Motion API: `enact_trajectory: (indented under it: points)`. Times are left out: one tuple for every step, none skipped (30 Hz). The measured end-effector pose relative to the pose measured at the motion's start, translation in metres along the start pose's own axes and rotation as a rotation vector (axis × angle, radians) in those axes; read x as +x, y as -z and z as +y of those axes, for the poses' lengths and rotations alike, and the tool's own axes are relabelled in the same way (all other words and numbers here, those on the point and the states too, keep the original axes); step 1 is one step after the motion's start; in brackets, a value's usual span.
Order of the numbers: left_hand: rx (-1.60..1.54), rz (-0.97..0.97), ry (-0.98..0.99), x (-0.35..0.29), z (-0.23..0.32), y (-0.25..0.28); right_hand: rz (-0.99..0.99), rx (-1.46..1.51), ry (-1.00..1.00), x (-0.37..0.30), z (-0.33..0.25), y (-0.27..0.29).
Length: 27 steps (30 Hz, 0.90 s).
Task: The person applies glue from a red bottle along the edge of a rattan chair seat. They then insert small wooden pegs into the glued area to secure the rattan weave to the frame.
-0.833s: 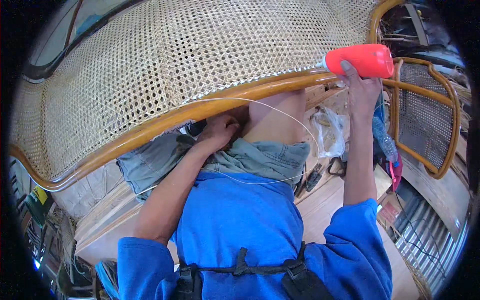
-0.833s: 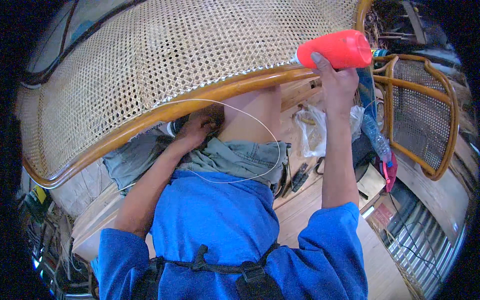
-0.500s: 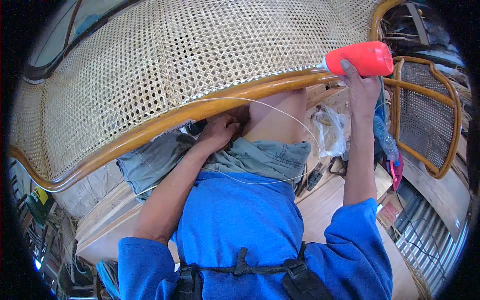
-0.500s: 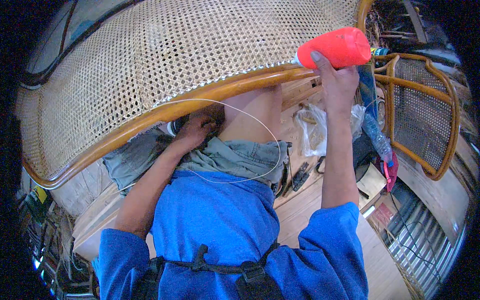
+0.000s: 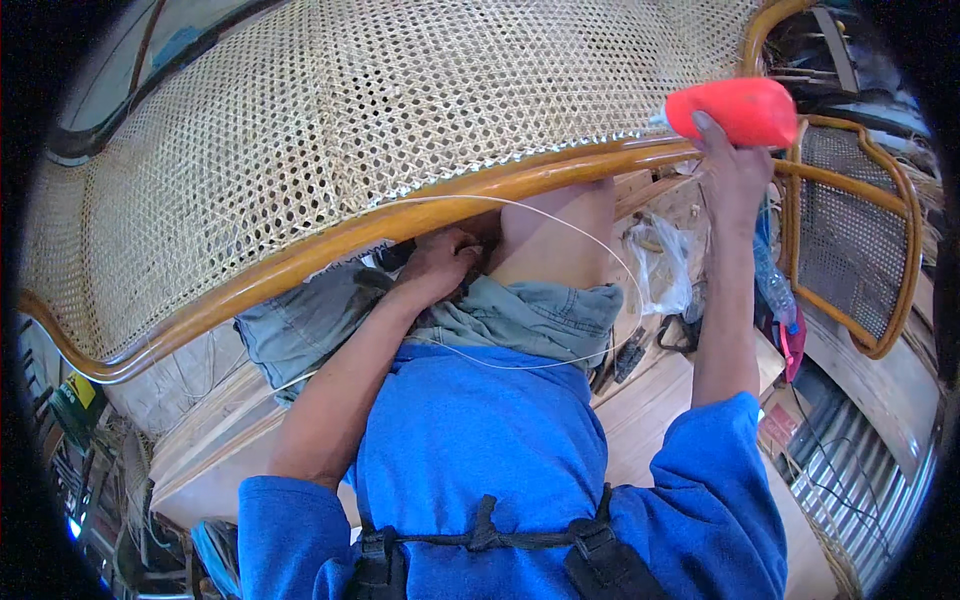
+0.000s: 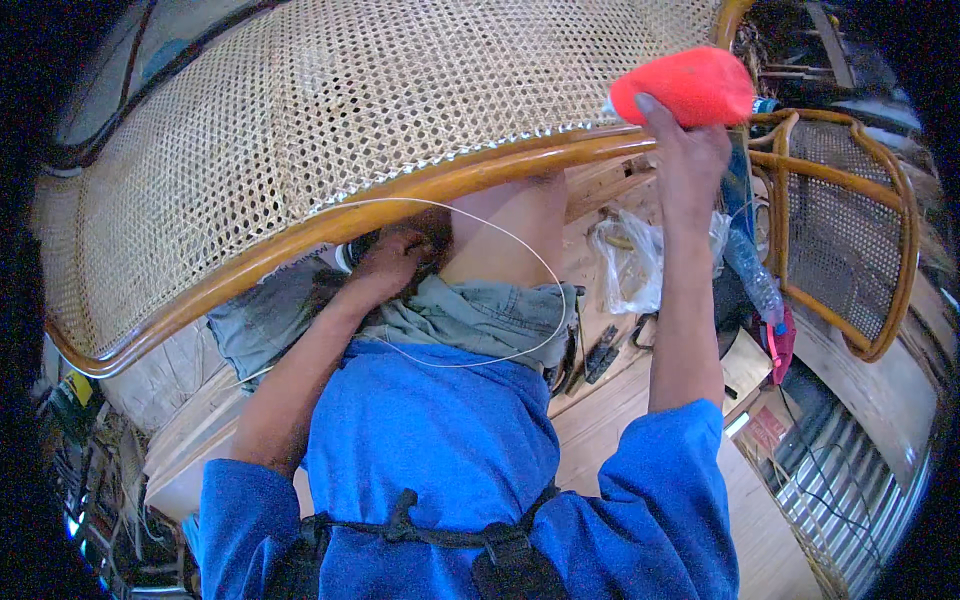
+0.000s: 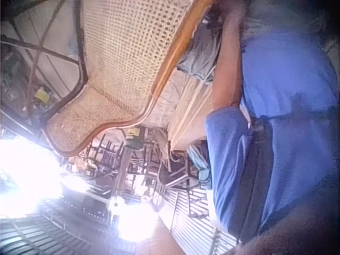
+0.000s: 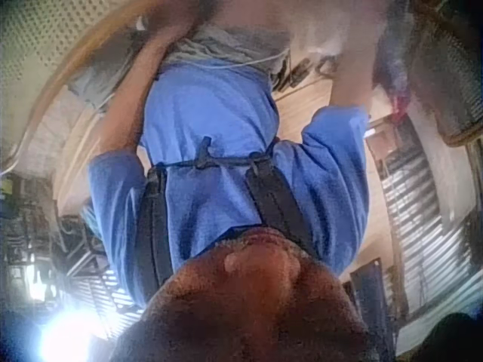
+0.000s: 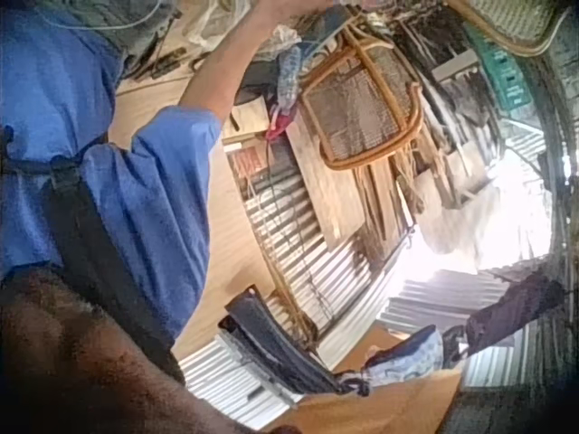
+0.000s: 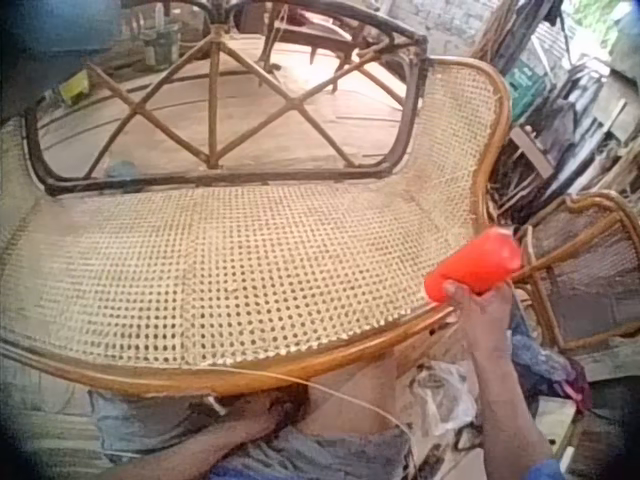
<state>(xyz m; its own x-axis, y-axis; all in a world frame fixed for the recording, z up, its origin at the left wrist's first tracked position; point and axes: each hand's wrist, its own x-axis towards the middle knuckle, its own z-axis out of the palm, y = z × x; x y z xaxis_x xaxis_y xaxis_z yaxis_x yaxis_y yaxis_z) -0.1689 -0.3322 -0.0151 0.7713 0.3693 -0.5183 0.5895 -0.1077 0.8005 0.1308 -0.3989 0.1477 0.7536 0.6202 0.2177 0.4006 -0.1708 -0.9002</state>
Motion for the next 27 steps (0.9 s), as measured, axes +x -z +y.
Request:
enact_trajectory:
  points:
    - [0.024,0.002,-0.004,-0.001,0.001,0.000,0.021,0.037,0.052,-0.003,-0.001,0.001]
    - [-0.003,-0.026,-0.001,-0.002,-0.001,0.001,0.031,0.054,0.024,-0.005,-0.002,0.000]
    - [-0.032,-0.053,-0.003,0.000,-0.002,0.002,0.043,0.069,0.001,-0.005,-0.005,-0.002]
    - [-0.060,-0.080,-0.005,0.001,-0.002,0.003,0.055,0.083,-0.021,-0.005,-0.007,-0.003]
    - [-0.054,-0.054,0.008,0.001,0.000,0.002,0.045,0.078,-0.056,-0.005,-0.007,-0.002]
    - [-0.049,-0.030,0.023,-0.001,0.003,0.002,0.034,0.072,-0.092,-0.006,-0.006,-0.001]
    - [-0.044,-0.005,0.038,-0.002,0.005,0.002,0.022,0.067,-0.129,-0.006,-0.006,-0.001]
    - [-0.036,0.010,0.016,-0.001,0.004,0.002,0.015,0.065,-0.143,-0.007,-0.006,-0.001]
    - [-0.027,0.025,-0.004,-0.002,0.004,0.002,0.006,0.065,-0.159,-0.008,-0.006,-0.001]
    - [-0.018,0.041,-0.024,-0.002,0.005,0.003,-0.002,0.064,-0.175,-0.009,-0.006,-0.002]
    - [-0.028,0.025,0.011,-0.004,0.006,0.004,-0.005,0.052,-0.181,-0.009,-0.006,-0.002]
    - [-0.037,0.009,0.045,-0.006,0.014,0.008,-0.007,0.038,-0.187,-0.010,-0.006,-0.002]
    - [-0.047,-0.007,0.078,-0.008,0.018,0.010,-0.008,0.024,-0.193,-0.010,-0.006,-0.002]
    - [-0.046,-0.004,0.047,-0.005,0.012,0.007,-0.014,0.025,-0.190,-0.010,-0.007,-0.003]
    - [-0.046,0.000,0.018,-0.003,0.008,0.005,-0.021,0.027,-0.188,-0.011,-0.009,-0.004]
    - [-0.046,0.003,-0.012,-0.001,0.004,0.003,-0.029,0.028,-0.185,-0.011,-0.010,-0.006]
    - [-0.029,-0.020,0.009,-0.001,0.001,0.001,-0.034,0.022,-0.180,-0.011,-0.010,-0.006]
    - [-0.011,-0.046,0.028,-0.004,0.010,0.008,-0.035,0.015,-0.175,-0.012,-0.008,-0.006]
    - [0.006,-0.072,0.047,-0.005,0.014,0.011,-0.037,0.007,-0.170,-0.012,-0.007,-0.006]
    - [-0.006,-0.072,0.051,-0.003,0.013,0.009,-0.056,-0.044,-0.159,-0.011,-0.006,-0.005]
    - [-0.017,-0.071,0.057,-0.002,0.009,0.007,-0.075,-0.095,-0.149,-0.009,-0.006,-0.004]
    - [-0.028,-0.071,0.063,-0.001,0.006,0.005,-0.094,-0.145,-0.139,-0.008,-0.006,-0.003]
    - [-0.052,-0.054,0.038,-0.001,0.004,0.004,-0.103,-0.143,-0.131,-0.007,-0.006,-0.004]
    - [-0.079,-0.038,0.008,-0.001,0.002,0.003,-0.110,-0.146,-0.120,-0.006,-0.006,-0.006]
    - [-0.105,-0.023,-0.021,0.000,0.002,0.002,-0.118,-0.148,-0.110,-0.004,-0.007,-0.006]
    - [-0.082,-0.019,-0.014,0.000,0.001,0.001,-0.136,-0.272,-0.053,-0.002,-0.005,-0.006]
    - [-0.059,-0.012,-0.005,-0.001,0.001,0.002,-0.156,-0.393,0.006,0.002,-0.003,-0.007]
